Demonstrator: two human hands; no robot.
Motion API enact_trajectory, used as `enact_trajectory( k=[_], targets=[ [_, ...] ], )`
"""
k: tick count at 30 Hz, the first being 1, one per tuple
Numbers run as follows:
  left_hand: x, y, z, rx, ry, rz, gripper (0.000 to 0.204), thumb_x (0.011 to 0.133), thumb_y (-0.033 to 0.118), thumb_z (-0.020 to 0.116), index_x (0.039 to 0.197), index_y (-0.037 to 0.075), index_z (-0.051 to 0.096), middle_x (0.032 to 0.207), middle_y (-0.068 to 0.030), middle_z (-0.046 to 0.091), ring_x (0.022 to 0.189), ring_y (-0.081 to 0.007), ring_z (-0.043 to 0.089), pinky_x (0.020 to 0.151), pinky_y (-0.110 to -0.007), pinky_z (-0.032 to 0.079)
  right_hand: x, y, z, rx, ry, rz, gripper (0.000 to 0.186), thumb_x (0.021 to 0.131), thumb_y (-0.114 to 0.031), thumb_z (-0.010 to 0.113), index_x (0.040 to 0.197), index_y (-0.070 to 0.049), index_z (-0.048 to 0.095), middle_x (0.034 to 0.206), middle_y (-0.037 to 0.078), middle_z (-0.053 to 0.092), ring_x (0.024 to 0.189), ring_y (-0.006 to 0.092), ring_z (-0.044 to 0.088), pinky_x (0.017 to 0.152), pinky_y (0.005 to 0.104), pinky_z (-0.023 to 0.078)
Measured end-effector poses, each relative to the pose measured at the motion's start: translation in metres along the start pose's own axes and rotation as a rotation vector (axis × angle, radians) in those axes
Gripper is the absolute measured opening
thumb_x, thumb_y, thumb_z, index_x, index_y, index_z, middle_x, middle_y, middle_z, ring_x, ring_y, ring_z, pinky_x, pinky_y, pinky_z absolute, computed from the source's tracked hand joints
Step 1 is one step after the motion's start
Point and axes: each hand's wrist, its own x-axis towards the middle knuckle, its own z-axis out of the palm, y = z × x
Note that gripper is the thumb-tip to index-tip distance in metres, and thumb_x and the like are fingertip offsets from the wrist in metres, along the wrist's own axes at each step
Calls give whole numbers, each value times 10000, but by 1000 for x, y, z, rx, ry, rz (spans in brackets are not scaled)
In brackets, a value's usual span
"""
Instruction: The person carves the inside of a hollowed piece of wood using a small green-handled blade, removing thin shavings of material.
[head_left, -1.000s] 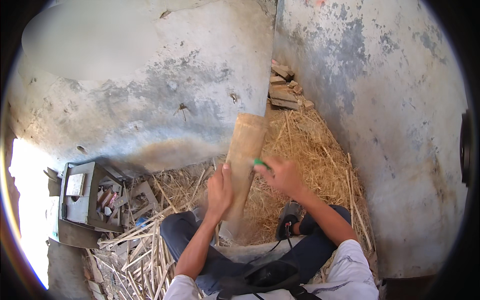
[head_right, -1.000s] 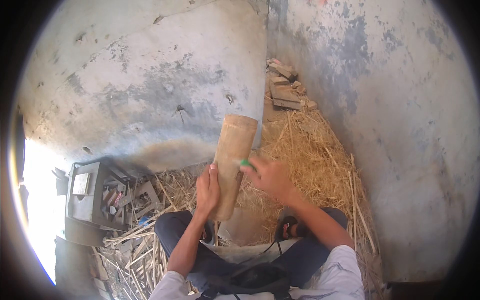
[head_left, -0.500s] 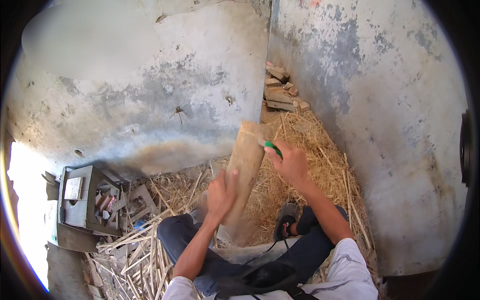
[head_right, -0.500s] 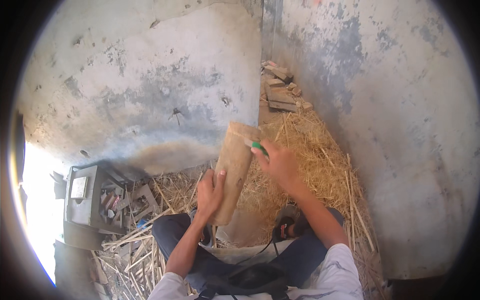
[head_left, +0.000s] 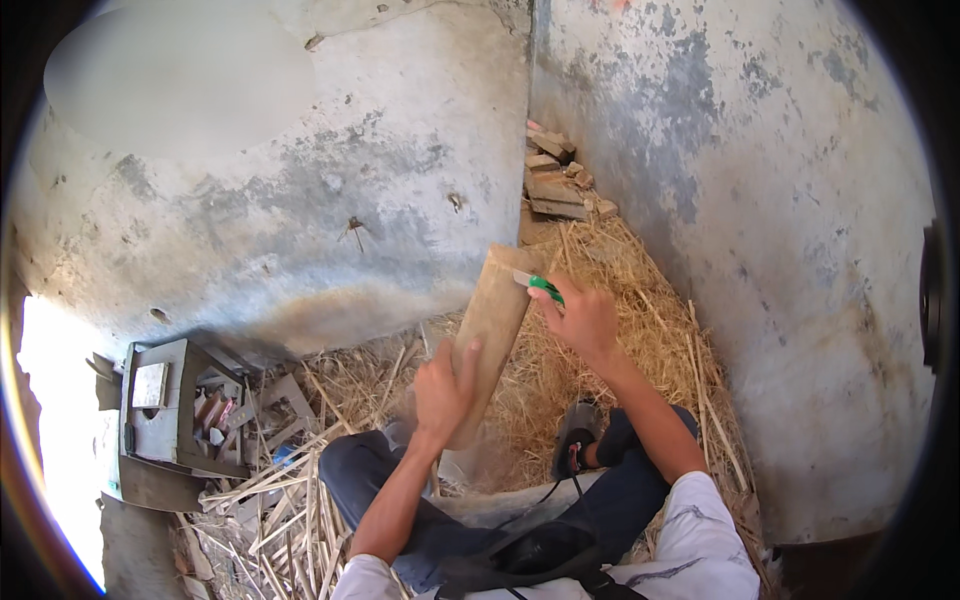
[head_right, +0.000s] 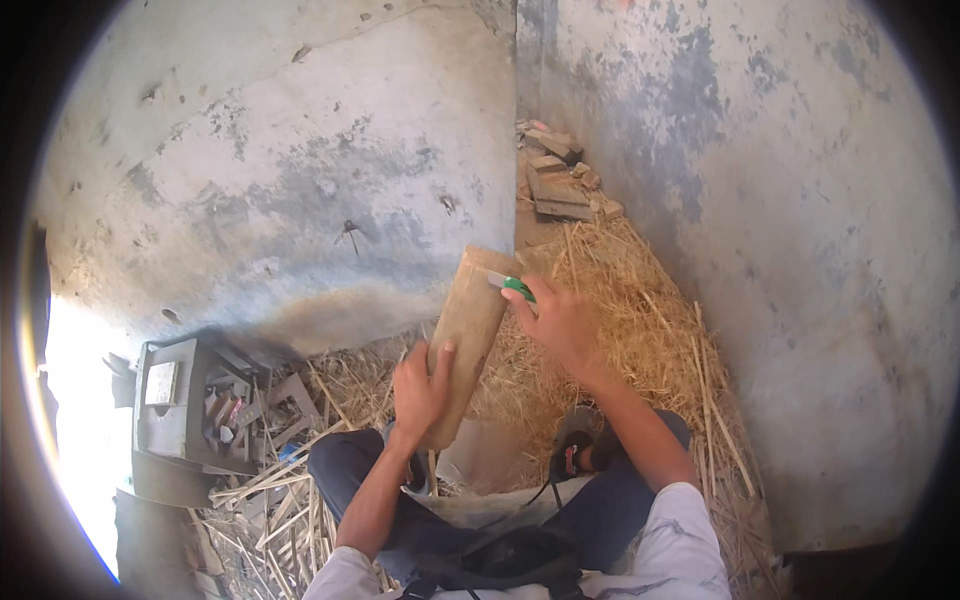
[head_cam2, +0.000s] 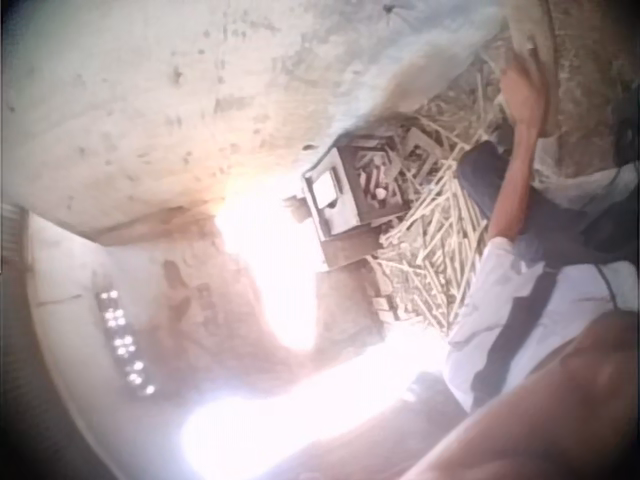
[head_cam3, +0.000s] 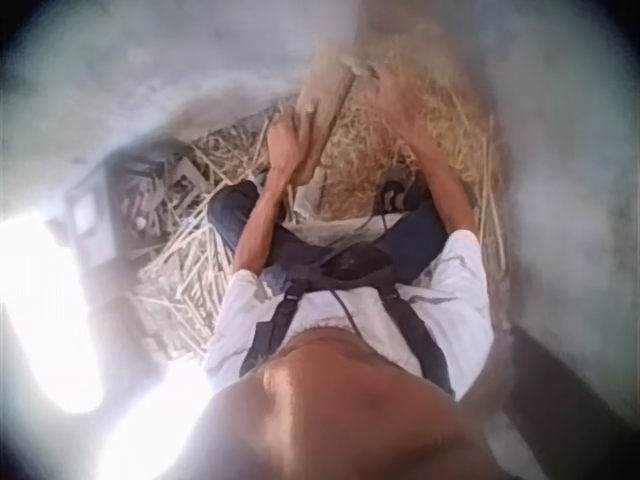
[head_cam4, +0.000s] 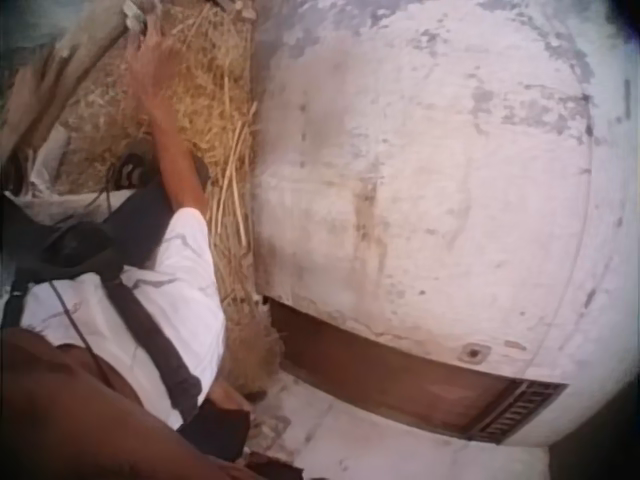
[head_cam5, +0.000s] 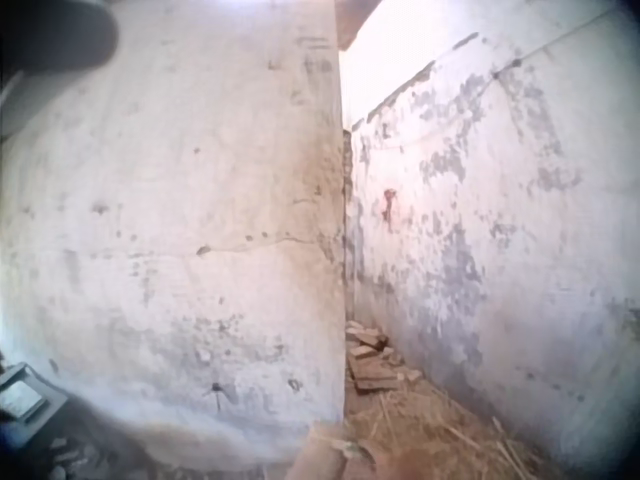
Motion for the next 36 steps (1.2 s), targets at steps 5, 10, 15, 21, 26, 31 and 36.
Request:
enact_trajectory(
  k=[5,10,15,21,26,31,36],
  targets=[
    [1,2,0,8,12,19,422,1041,398,637,947,-14,625,640,-293,635,613,-508,654,563,-585,491,-5,-8,-3,13,-81,22,331,1019,-445,662,959,-121,686,700,100,680,534,304,654,480,406,485],
    [-2,-3,1,25,7,26,410,1044,390,632,951,-9,614,657,-294,642,631,-505,661,565,-581,491,-3,1,0,-29,-94,66,328,1022,-446,656,968,-123,686,730,100,694,549,304,668,480,404,486],
    [-2,0,-2,-16,15,42,392,1044,376,632,948,-4,614,655,-292,641,623,-500,659,554,-573,487,3,-9,-5,0,-49,-33,342,1023,-442,655,967,-105,678,748,102,706,542,311,667,480,410,494],
    [0,-1,2,0,-1,26,383,1038,368,640,927,3,605,654,-298,635,619,-504,654,556,-566,492,-4,-1,-1,11,-75,-14,340,1010,-453,671,978,-116,685,787,93,721,541,317,670,479,421,495],
    [0,-6,5,-1,37,75,379,1039,370,639,939,5,615,658,-296,637,627,-505,653,563,-566,493,0,0,-1,21,-86,53,356,1008,-465,668,990,-111,703,797,108,724,557,318,676,487,420,498],
    [0,-8,4,-88,-6,40,400,1051,370,625,934,-12,631,686,-314,632,653,-523,640,575,-580,469,-9,3,6,67,-50,88,361,1014,-462,657,986,-107,715,768,115,716,582,309,690,497,408,504],
    [-3,-12,6,-121,-50,-25,425,1065,366,605,945,-40,639,730,-342,624,707,-536,642,620,-582,464,-10,-7,-2,51,-101,-41,349,1021,-452,651,979,-112,715,752,107,714,564,302,680,491,404,501]
  ],
)
